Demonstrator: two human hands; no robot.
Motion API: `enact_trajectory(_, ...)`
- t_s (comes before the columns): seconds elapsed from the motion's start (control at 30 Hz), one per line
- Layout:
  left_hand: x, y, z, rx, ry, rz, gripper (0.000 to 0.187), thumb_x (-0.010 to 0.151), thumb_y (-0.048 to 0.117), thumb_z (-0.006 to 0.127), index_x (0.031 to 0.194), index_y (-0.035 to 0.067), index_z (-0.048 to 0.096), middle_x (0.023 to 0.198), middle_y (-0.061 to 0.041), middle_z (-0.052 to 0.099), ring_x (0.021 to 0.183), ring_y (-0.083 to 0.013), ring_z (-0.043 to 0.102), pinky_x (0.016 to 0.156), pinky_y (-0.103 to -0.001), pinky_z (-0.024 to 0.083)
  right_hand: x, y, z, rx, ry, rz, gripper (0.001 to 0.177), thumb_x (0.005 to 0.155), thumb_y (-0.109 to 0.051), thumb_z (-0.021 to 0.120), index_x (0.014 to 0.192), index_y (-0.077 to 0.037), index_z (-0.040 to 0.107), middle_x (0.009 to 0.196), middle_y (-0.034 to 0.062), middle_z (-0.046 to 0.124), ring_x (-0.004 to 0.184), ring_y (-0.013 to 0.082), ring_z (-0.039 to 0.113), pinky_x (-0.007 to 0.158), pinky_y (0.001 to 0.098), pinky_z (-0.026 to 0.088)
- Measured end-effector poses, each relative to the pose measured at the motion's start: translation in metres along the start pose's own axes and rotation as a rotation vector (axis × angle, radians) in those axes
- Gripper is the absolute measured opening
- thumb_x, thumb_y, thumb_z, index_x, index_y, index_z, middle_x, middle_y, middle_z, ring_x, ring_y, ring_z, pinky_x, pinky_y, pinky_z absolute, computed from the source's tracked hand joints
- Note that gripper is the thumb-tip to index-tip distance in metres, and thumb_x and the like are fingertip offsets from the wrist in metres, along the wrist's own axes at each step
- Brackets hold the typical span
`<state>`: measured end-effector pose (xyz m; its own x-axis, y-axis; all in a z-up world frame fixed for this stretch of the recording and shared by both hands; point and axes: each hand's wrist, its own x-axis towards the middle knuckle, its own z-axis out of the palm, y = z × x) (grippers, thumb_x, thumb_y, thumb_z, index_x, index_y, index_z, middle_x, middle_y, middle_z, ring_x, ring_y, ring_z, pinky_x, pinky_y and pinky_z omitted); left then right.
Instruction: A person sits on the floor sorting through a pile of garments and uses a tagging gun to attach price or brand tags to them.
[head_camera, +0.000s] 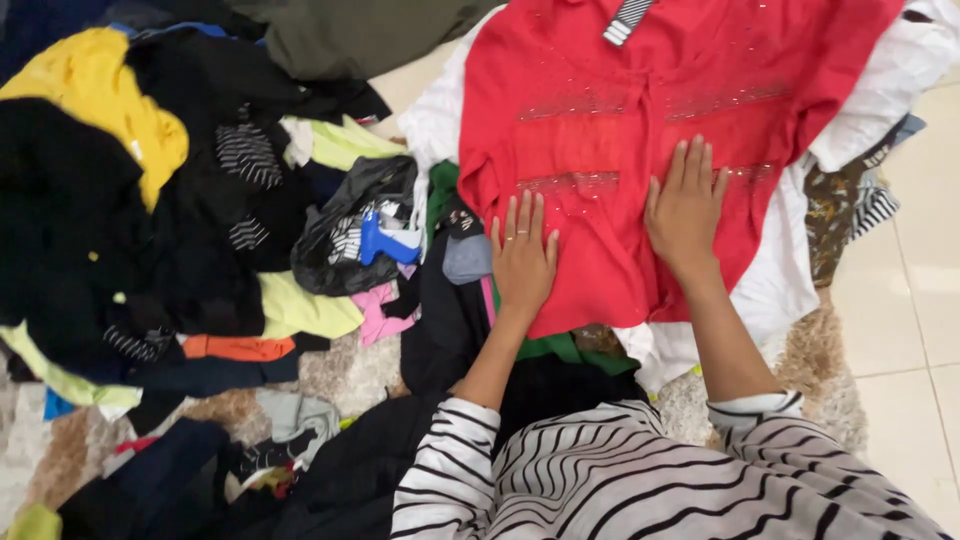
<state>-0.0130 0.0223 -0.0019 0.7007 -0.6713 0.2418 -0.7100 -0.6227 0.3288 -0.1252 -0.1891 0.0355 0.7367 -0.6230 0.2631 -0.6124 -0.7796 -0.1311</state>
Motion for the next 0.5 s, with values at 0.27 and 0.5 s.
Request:
enact_trajectory(0.27,-0.101,-0.02,-0.029,-0.116,-0.1,-0.095,0.057,0.107,0.038,0.038,0.162,0.027,0.032,0.17,0.004,0.029,0.156,-0.0251,0.027,0.125,-0.055,0.02,-0.031,-0.056,0.048,-0.143,-0.318,-0.231,0.039,0.095,-0.032,0.054,0.114,-0.003,0.072,0.098,0.0192,0.073,0.073,0.0475,0.075,0.058,0.0581,0.056)
enact_trajectory(0.5,-0.204,-0.093,-0.049,-0.101,-0.071,-0.407,0.05,0.102,0.04,0.052,0.152,0.031,0.048,0.156,0.003,0.05,0.145,-0.0251,0.045,0.119,-0.058,0.025,-0.036,-0.18,0.006,-0.173,-0.463,-0.588,0.044,0.099,-0.048,0.051,0.081,-0.017,0.076,0.069,0.0122,0.073,0.072,0.039,0.076,0.059,0.0521,0.056)
